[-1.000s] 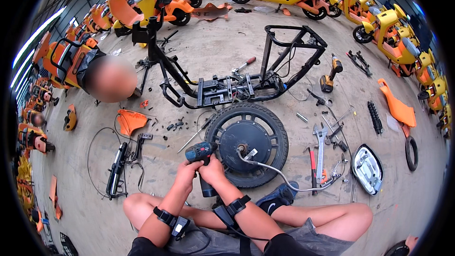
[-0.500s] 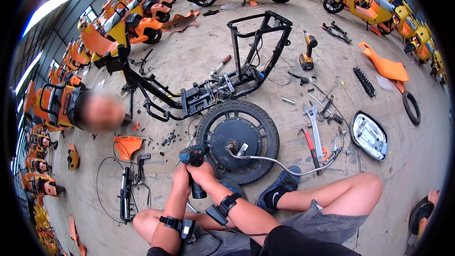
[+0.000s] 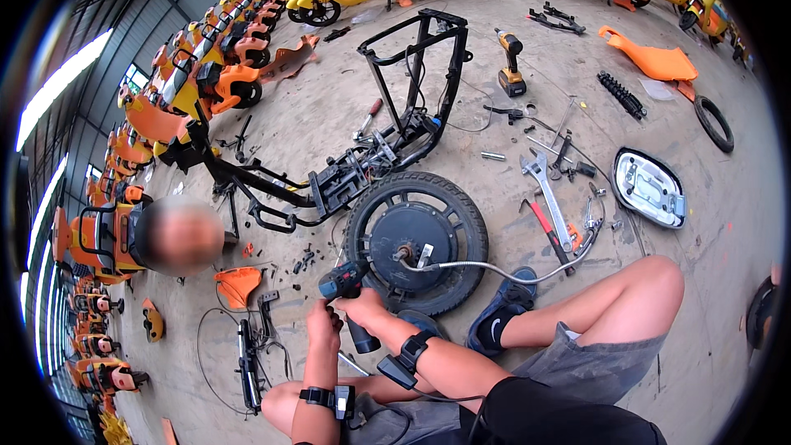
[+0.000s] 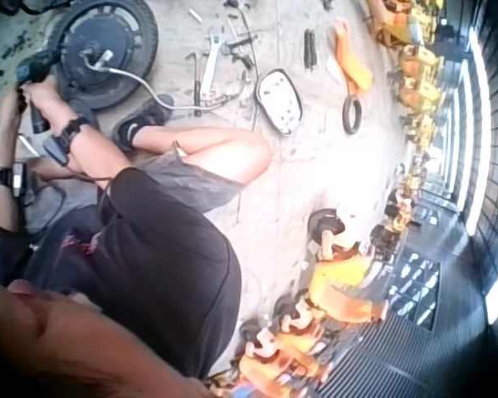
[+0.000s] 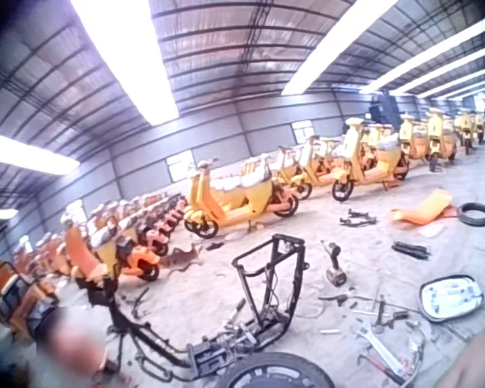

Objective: The person sits on the floor and uses a power drill to unscrew bolts from a scooter wheel hub, then uses a screwdriver to pry and loosen components on the hub while holding the wheel between their legs.

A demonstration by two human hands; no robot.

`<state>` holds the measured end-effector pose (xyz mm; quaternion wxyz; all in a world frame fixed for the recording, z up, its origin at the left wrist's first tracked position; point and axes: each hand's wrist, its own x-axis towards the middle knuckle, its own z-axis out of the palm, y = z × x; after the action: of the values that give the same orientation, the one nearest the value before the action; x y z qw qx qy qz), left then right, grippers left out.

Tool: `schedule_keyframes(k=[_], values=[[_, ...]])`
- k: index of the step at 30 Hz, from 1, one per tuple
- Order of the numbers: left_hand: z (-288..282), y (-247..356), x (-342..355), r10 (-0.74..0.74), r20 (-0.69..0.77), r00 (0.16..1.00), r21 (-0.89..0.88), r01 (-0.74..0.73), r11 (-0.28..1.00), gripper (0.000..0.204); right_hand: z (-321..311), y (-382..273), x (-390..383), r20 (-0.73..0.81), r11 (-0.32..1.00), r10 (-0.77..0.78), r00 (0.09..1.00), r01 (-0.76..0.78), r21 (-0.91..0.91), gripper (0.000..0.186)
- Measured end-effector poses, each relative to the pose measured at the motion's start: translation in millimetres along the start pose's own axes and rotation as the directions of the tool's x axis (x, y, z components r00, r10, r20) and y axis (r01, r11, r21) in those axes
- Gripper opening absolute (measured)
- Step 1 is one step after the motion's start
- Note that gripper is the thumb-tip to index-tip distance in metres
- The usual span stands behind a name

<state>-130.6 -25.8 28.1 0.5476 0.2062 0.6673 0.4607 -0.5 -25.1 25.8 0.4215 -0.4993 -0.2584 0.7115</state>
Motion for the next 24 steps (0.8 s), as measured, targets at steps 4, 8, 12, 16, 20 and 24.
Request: schedule_keyframes(k=[4,8,12,16,20,24], values=[[10.3,-6.1,6.7,-0.066,0.155,0.986,0.178,0.038,0.983,0.019,-10.7,5.7,1.7,0.03,0.992,0.026,0.999,-0.023,-0.123,0.025],[-1.1,-24.9,37.4,-0.141,0.285,0.948,0.47,-0.01,0.883,0.019,-17.3,6.4,4.9,0.027,0.988,0.072,0.997,-0.067,-0.142,0.032],[19.7,-31.9,57.1,0.386,0.52,0.762,0.207,-0.551,0.809,0.021,-17.6,-9.1,-4.8,-0.024,0.958,0.029,0.999,-0.034,-0.286,0.03],[21.5,-54.3,85.5,0.507,0.559,0.656,0.463,-0.755,0.465,0.021,-27.5,-5.2,-1.7,0.007,0.923,0.078,0.997,-0.069,-0.379,0.038],[42.9,-60.5,79.8,0.546,0.526,0.652,0.585,-0.743,0.324,0.021,-40.9,-12.5,-5.7,0.037,0.884,0.074,0.997,-0.048,-0.464,0.05],[60.5,-57.4,86.2,0.555,0.51,0.657,0.614,-0.73,0.3,0.021,-49.7,-37.9,-15.8,0.091,0.876,0.197,0.976,-0.133,-0.464,0.055]])
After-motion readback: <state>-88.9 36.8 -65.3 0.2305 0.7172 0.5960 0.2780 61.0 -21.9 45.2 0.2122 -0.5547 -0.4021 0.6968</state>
